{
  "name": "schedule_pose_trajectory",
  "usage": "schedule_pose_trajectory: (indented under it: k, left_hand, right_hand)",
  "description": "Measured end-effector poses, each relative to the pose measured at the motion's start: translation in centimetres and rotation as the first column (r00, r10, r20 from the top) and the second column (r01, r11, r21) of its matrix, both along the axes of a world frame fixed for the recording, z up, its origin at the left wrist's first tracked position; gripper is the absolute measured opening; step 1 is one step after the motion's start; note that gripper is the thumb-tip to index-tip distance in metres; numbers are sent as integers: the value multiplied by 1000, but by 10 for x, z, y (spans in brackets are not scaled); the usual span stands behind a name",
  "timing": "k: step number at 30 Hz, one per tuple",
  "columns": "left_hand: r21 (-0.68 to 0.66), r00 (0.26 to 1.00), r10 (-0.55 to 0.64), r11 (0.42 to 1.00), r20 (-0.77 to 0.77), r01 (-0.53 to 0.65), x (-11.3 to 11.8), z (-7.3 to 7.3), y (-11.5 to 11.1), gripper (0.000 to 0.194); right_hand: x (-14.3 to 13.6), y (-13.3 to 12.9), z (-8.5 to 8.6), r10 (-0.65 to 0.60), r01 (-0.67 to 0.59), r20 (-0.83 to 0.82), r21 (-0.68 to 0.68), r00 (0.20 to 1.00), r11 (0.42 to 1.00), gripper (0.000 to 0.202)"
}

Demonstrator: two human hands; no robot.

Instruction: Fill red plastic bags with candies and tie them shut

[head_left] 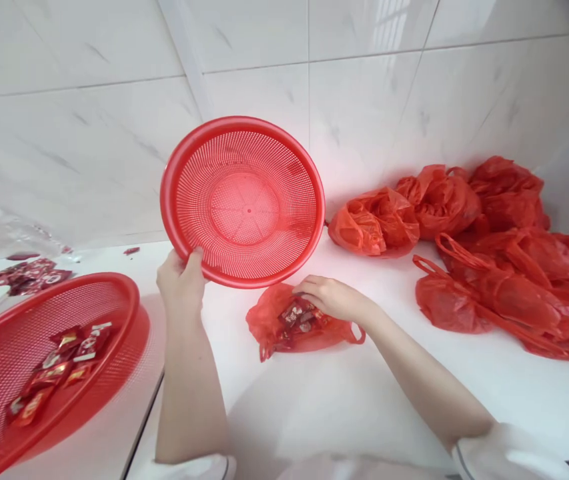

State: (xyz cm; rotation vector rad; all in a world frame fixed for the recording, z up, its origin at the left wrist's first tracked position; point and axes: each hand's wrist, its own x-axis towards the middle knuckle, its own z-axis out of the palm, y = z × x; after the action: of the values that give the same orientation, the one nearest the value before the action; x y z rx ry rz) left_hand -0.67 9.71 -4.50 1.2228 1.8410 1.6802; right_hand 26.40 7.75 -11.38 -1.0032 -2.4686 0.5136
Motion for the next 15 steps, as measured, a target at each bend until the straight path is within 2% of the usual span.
schedule_pose_trajectory:
  k: [4, 8, 9, 11, 13, 15]
  left_hand:
    - [15, 994, -2, 1000, 110, 1, 6, 4, 1, 29]
    - [30, 984, -34, 999, 177, 29, 8, 3, 2, 29]
    - [35, 982, -55, 998, 182, 49, 8, 2, 3, 29]
    - [48, 978, -92, 995, 187, 85, 7, 0, 4, 29]
    - [63, 974, -111, 993, 197, 100, 6, -1, 4, 30]
    - [70, 971, -111, 993, 211, 98, 9, -1, 3, 32]
  right_hand:
    - [6, -4, 11, 35, -39, -66, -64, 997, 997, 28]
    - [11, -8, 18, 78, -83, -40, -134, 996, 988, 23]
    - [12, -9, 19, 41, -47, -43, -132, 998, 990, 26]
    - [15, -9, 21, -114, 107, -55, -107, 992, 988, 38]
    - [18, -8, 22, -279, 276, -53, -71, 959, 959, 50]
    - [22, -6, 22, -368, 369, -77, 0, 927, 929, 54]
